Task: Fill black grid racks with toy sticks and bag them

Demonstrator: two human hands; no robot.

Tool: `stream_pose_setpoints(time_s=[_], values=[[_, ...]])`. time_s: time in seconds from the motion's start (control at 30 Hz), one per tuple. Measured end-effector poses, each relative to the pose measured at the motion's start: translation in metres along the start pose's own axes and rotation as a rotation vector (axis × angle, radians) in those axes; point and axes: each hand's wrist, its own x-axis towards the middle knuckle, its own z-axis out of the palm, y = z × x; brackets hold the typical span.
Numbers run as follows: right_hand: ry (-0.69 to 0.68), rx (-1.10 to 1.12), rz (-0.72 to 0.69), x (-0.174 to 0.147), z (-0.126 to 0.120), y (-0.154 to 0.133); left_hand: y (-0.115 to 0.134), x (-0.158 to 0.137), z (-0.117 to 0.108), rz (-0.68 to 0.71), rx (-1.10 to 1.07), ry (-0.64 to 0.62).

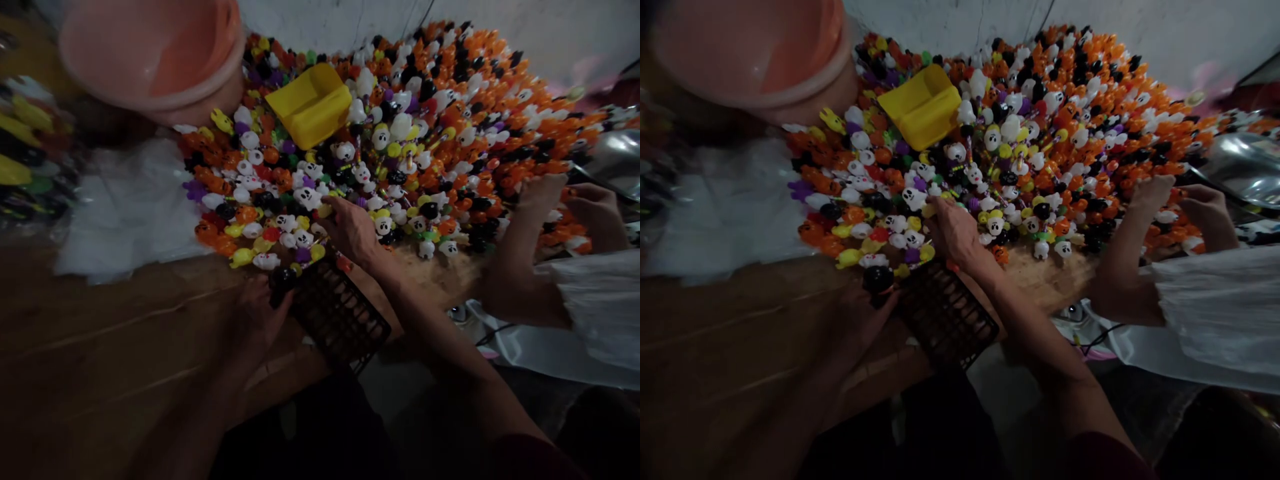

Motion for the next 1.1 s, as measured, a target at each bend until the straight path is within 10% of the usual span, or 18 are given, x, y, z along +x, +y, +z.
stream_pose_setpoints(time_s=[0.37,0.63,1.1], values=[[-0.164,0.059,0.036,-0.128,0.008,0.005,0.001,0.005,-0.012,-0.049,0.045,-0.108],[0.044,0.390,0.033,-0.120,0.015,-0.003,0.003,0.005,-0.014,-0.104,0.034,-0.123],[-0.098,0.874,0.091,-0.093,0.060,-0.022,0.001,0.003,-0.013,0.146,0.012,-0.012]])
